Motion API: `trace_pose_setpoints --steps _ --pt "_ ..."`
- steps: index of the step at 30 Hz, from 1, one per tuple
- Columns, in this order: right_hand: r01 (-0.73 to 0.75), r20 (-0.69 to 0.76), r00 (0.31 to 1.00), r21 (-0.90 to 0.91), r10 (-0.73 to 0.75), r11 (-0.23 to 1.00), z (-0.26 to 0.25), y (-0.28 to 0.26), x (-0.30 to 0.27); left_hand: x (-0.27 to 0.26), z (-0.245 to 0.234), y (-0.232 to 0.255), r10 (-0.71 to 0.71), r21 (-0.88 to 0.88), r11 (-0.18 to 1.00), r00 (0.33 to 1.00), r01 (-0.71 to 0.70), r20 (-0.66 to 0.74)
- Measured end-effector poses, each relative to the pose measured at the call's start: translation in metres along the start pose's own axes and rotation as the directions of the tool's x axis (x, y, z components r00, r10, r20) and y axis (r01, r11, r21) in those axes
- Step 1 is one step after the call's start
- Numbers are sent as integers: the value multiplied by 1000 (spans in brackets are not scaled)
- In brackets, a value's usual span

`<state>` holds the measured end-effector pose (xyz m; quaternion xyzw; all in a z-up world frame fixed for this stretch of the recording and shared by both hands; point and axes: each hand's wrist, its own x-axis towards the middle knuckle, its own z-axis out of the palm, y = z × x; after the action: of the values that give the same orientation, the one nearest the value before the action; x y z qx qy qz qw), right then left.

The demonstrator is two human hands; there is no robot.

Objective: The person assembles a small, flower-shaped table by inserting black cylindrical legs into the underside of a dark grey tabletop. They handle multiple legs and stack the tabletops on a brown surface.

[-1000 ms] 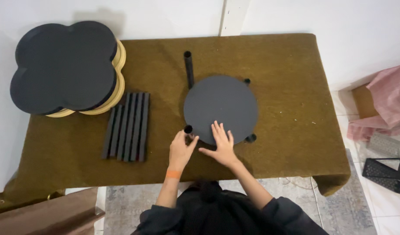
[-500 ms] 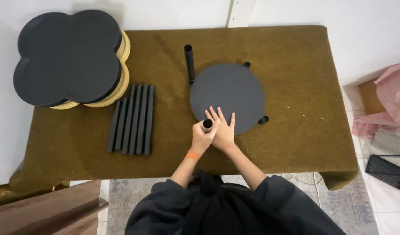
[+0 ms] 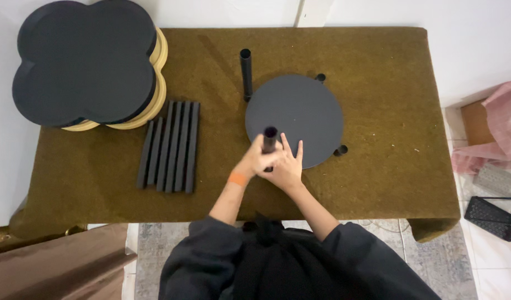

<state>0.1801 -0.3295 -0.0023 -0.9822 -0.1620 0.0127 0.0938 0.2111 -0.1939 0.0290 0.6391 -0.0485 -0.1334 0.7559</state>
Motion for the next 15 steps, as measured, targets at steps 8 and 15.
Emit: trace_pose_setpoints --steps 8,15 --pt "104 -152 985 158 -79 982 -7 -1 -3 -2 -57 59 79 267 963 914 33 -398" --pt "262 -266 957 612 -117 746 -24 -31 -16 -51 -49 15 14 159 985 890 66 -456"
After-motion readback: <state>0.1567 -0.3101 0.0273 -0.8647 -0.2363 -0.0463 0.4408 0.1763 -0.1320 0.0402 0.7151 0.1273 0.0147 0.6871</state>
